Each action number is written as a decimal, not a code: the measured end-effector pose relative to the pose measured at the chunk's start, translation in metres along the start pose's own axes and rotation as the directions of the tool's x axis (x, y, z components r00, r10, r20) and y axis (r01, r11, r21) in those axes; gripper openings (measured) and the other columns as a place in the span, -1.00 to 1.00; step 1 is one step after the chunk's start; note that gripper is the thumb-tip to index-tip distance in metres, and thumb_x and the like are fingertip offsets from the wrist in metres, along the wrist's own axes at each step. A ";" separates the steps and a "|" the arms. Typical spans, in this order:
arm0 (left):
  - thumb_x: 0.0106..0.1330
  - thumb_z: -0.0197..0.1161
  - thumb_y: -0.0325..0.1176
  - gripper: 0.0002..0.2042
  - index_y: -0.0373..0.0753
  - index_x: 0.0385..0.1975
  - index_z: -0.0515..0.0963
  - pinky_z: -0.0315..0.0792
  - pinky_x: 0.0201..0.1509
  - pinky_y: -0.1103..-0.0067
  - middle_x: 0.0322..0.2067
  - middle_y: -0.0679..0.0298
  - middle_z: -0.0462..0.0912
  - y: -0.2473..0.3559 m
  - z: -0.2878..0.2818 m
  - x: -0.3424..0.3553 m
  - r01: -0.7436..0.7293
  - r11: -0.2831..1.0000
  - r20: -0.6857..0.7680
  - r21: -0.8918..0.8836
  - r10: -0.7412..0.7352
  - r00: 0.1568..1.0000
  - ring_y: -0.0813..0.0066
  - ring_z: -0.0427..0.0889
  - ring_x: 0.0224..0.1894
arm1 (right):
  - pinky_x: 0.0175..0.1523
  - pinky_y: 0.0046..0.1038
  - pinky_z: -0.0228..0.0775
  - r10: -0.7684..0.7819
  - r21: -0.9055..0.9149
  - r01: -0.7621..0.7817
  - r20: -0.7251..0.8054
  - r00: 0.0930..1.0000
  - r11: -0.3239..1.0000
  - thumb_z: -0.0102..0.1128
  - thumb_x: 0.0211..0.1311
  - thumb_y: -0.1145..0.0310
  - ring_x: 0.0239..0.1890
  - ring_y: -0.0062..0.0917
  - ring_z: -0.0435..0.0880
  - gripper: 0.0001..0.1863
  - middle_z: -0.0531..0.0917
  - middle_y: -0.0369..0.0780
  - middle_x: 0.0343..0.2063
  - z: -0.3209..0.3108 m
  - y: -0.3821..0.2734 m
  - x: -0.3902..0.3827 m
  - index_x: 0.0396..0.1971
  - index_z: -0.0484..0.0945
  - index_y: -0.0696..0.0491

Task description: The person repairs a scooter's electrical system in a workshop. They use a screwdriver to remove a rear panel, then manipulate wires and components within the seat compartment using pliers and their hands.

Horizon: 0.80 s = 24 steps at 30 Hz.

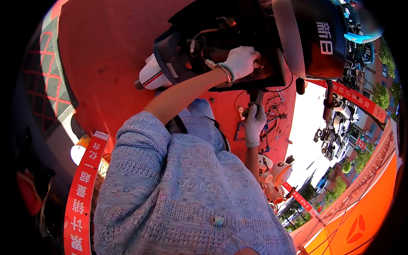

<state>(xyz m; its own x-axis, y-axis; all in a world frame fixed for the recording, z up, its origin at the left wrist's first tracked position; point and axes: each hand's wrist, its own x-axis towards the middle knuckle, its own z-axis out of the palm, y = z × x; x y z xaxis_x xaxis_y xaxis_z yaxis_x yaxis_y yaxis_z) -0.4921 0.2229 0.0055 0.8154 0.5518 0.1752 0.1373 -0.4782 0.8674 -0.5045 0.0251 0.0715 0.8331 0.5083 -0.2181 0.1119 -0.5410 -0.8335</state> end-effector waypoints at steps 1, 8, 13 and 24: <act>0.09 0.22 -0.28 -0.82 -0.17 -0.35 0.60 0.43 -0.11 0.36 -0.32 0.18 0.60 0.008 -0.012 -0.020 0.043 0.995 0.108 -0.094 -0.033 0.994 0.15 0.56 -0.19 | -0.48 -0.63 0.23 -0.016 0.013 0.016 -0.030 0.999 1.000 -0.09 0.36 0.41 -0.63 -0.73 0.39 -0.81 0.46 -0.32 -0.70 -0.005 0.006 -0.004 -0.39 0.42 0.20; 0.05 0.22 -0.38 -0.85 -0.26 -0.38 0.60 0.45 -0.15 0.40 -0.31 0.14 0.62 -0.048 -0.129 -0.166 0.279 0.950 0.484 0.138 -0.311 0.818 0.19 0.57 -0.23 | -0.45 -0.69 0.22 0.181 0.370 -0.039 -0.359 0.915 0.928 -0.07 0.34 0.45 -0.60 -0.76 0.36 -0.82 0.50 -0.33 -0.60 -0.063 0.029 0.003 -0.18 0.49 0.18; 0.20 0.11 -0.32 -0.76 -0.16 -0.16 0.56 0.51 -0.12 0.38 -0.28 0.13 0.62 -0.065 -0.153 -0.231 0.169 0.552 0.360 0.817 -0.716 0.599 0.25 0.59 -0.17 | -0.32 -0.65 0.28 0.222 0.813 -0.066 -0.079 0.972 0.578 -0.25 0.36 0.51 -0.42 -0.69 0.39 -0.71 0.52 -0.23 -0.33 -0.089 0.025 0.071 -0.03 0.41 0.23; 0.26 0.07 -0.29 -0.72 -0.26 -0.10 0.51 0.38 0.07 0.41 -0.17 0.09 0.60 0.015 -0.014 -0.138 0.188 0.981 0.026 0.037 -0.189 0.982 0.14 0.56 -0.09 | -0.58 -0.73 -0.07 0.022 0.724 -0.441 0.508 0.861 0.530 -0.06 0.36 0.36 -0.72 -0.80 0.03 -0.77 0.49 -0.34 -0.43 -0.096 0.037 0.079 -0.07 0.42 0.11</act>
<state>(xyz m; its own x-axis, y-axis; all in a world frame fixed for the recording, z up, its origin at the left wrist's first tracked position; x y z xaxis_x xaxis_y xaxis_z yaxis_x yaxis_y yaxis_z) -0.6107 0.1491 0.0007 0.7888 0.6147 -0.0042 0.3092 -0.3908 0.8670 -0.3823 -0.0189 0.0725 0.4445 0.7661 -0.4643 -0.7007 -0.0256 -0.7130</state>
